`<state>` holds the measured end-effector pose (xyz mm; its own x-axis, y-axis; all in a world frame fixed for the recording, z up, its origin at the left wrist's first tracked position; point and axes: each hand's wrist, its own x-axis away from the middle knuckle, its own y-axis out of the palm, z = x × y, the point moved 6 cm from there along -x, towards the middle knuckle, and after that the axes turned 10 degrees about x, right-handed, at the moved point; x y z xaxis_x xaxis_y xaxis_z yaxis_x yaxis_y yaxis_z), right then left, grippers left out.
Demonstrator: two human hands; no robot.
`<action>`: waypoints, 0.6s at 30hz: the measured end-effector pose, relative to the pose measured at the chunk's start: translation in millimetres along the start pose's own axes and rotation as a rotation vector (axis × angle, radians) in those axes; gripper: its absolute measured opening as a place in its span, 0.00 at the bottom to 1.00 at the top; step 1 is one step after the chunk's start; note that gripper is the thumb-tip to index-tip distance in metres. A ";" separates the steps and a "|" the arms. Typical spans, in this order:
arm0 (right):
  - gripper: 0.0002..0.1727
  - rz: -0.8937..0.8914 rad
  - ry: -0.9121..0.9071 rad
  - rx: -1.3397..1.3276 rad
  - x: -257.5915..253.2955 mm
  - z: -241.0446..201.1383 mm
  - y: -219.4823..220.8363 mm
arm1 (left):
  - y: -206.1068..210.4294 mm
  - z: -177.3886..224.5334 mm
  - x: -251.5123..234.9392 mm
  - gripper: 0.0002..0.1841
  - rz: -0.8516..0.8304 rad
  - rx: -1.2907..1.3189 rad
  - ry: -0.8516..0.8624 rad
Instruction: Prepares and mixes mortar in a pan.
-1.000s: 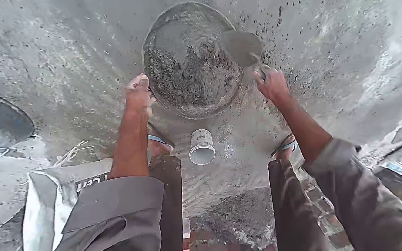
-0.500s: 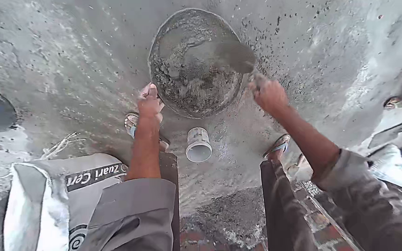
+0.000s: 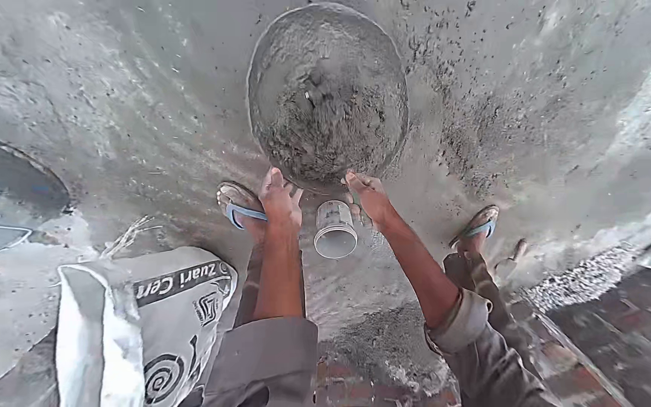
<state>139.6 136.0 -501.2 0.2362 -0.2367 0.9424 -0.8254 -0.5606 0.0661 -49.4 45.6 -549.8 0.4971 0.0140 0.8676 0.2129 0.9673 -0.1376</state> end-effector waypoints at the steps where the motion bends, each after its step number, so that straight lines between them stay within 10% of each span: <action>1: 0.27 -0.033 0.043 -0.058 13.0 -1.6 1.0 | -9.8 -10.5 2.2 0.27 0.009 0.014 -0.048; 13: 0.27 -0.408 0.444 0.386 72.0 -8.5 -100.7 | -23.1 -28.4 1.8 0.29 0.031 -0.005 -0.208; 18: 0.27 -0.521 0.197 0.174 -15.1 36.2 -12.0 | -29.0 -30.2 6.3 0.23 -0.004 0.009 -0.182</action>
<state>164.5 117.5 -528.1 0.4753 0.2480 0.8442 -0.5257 -0.6893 0.4985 -27.1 10.0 -554.7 0.3355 0.0548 0.9405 0.2071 0.9696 -0.1304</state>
